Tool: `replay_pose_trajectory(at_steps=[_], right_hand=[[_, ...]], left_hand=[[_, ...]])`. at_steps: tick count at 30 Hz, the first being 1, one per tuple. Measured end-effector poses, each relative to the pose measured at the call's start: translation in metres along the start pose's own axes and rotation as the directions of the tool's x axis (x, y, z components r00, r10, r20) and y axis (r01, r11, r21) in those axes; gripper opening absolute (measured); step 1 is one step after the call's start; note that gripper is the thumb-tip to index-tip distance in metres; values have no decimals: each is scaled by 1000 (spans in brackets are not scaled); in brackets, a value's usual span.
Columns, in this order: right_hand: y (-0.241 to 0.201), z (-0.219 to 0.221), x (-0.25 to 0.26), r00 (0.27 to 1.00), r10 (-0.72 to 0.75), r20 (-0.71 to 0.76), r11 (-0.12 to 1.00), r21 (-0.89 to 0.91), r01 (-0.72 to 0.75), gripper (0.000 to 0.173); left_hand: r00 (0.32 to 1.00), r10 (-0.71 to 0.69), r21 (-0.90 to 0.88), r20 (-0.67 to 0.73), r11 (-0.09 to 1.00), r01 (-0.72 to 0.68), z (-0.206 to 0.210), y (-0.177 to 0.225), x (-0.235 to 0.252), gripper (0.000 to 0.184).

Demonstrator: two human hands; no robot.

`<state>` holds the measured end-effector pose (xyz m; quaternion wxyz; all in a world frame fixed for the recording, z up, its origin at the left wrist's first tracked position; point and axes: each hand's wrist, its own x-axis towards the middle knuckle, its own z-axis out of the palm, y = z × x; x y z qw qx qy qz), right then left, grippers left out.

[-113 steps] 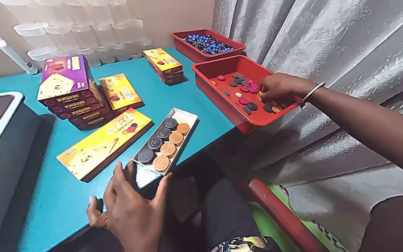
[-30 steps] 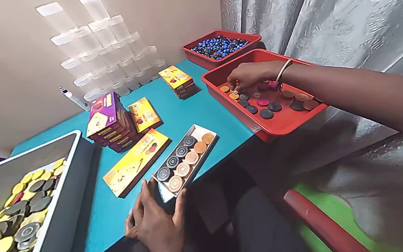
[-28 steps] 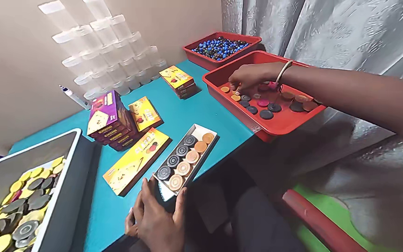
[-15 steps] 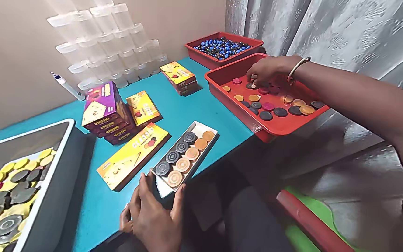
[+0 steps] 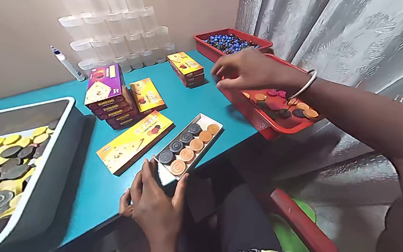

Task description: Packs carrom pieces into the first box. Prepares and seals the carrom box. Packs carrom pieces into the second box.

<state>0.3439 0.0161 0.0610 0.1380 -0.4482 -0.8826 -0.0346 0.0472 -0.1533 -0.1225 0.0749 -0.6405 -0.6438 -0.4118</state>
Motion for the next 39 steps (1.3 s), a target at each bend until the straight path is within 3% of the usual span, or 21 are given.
replay_pose_trajectory(at_steps=[2,4,7,13,16,20,22,24,27,30,32,34,36,39], right_hand=[[-35,17,8,974,-135,184,991,4,136,30],[-54,30,14,926,-177,334,981,-19,194,27],[-62,40,17,885,-196,421,971,-39,234,26],[-73,44,14,896,-97,434,975,-141,174,17],[-76,48,13,902,-97,421,973,-151,175,9],[-72,43,12,921,-102,376,975,-145,168,12],[-60,22,9,964,-36,262,984,-157,80,17],[-38,-6,0,978,138,159,953,-289,-88,18],[15,-34,-26,885,457,91,799,-480,-363,15],[76,-37,-60,764,615,194,722,-530,-446,17],[108,-32,-81,760,557,335,796,-477,-373,14],[128,-22,-98,817,392,423,911,-302,-280,30],[136,-6,-106,873,288,394,950,-230,-210,36],[133,5,-103,895,264,358,943,-292,-161,24]], left_hand=[[1000,-3,-15,-5,1000,3,1,0,0,94],[1000,1,-17,-15,1000,-1,1,-1,0,93],[999,9,-22,-34,1000,-10,1,-2,-1,91],[999,3,-41,-33,999,-5,1,-1,-1,90],[999,4,-41,-42,999,-6,2,-1,-1,91],[999,10,-22,-42,1000,-11,1,-2,-2,91],[999,11,-29,-42,1000,-12,2,-3,-1,91],[1000,9,-35,-24,999,-10,2,-2,-1,92],[1000,1,-48,-3,999,-1,0,0,-1,94],[1000,-1,-35,12,999,1,-2,0,0,94],[1000,0,-32,20,999,1,-2,0,0,95],[1000,7,-36,22,999,-6,-2,0,0,94],[1000,14,-36,24,999,-13,-2,0,0,93],[1000,19,-36,24,999,-18,-2,-2,0,94]])
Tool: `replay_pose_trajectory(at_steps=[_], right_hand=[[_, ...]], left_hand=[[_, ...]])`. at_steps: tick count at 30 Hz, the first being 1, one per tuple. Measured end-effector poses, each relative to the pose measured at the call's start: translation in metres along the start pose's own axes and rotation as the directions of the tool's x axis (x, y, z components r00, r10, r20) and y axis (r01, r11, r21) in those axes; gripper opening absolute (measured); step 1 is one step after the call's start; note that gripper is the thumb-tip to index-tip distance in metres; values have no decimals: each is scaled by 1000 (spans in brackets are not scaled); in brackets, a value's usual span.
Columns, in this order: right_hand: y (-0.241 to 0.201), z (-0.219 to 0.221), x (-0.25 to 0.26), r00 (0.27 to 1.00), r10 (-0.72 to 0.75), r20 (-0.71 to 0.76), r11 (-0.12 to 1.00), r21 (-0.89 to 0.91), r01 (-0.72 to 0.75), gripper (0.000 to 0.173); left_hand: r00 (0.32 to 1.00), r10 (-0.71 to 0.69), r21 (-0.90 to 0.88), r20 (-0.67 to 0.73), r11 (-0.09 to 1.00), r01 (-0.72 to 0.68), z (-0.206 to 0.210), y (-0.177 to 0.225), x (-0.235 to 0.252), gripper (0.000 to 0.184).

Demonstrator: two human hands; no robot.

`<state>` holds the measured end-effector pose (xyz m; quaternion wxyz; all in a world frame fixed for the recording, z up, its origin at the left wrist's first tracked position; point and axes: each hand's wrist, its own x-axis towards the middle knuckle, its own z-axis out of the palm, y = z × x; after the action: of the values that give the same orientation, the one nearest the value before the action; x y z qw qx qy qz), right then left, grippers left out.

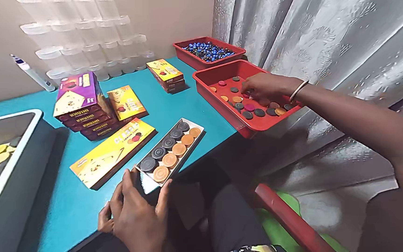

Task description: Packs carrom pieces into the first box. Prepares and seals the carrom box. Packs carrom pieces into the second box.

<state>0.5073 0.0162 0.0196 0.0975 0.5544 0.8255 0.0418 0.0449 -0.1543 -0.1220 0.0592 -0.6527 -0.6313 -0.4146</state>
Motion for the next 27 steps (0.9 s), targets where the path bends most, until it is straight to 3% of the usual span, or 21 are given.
replay_pose_trajectory(at_steps=[2,4,6,8,10,12,17,20,22,24,27], right_hand=[[-2,-3,7,999,43,8,998,-45,-42,17],[-17,-14,15,988,46,-145,998,-44,-52,23],[-57,-31,22,894,-39,-446,999,0,43,32],[-115,-47,28,789,-127,-601,980,49,195,39],[-164,-52,32,789,-249,-562,926,100,363,39],[-191,-49,38,829,-376,-414,885,105,453,29],[-211,-38,47,858,-493,-144,865,21,501,30],[-219,-44,51,856,-475,-202,874,7,486,29],[-234,-51,67,807,-490,-331,862,-45,505,22],[-255,-57,90,759,-539,-365,828,-62,557,24],[-280,-59,133,692,-673,-260,717,-1,697,48]], left_hand=[[1000,-4,6,-1,1000,4,1,0,-1,94],[1000,-13,15,-7,1000,13,1,0,0,94],[1000,-19,12,-17,1000,19,2,0,1,95],[1000,-16,11,-24,1000,16,2,0,-1,97],[1000,-4,2,-31,1000,4,2,-1,-1,95],[999,5,-7,-40,1000,-6,2,-1,0,93],[997,7,-43,-79,999,-10,4,-3,-2,86],[996,-2,-55,-89,998,-3,6,-1,-2,83],[996,-9,-66,-92,998,3,5,-1,-1,81],[996,-19,-62,-92,998,14,4,0,-2,80],[996,-10,-54,-86,999,5,4,0,-2,80]])
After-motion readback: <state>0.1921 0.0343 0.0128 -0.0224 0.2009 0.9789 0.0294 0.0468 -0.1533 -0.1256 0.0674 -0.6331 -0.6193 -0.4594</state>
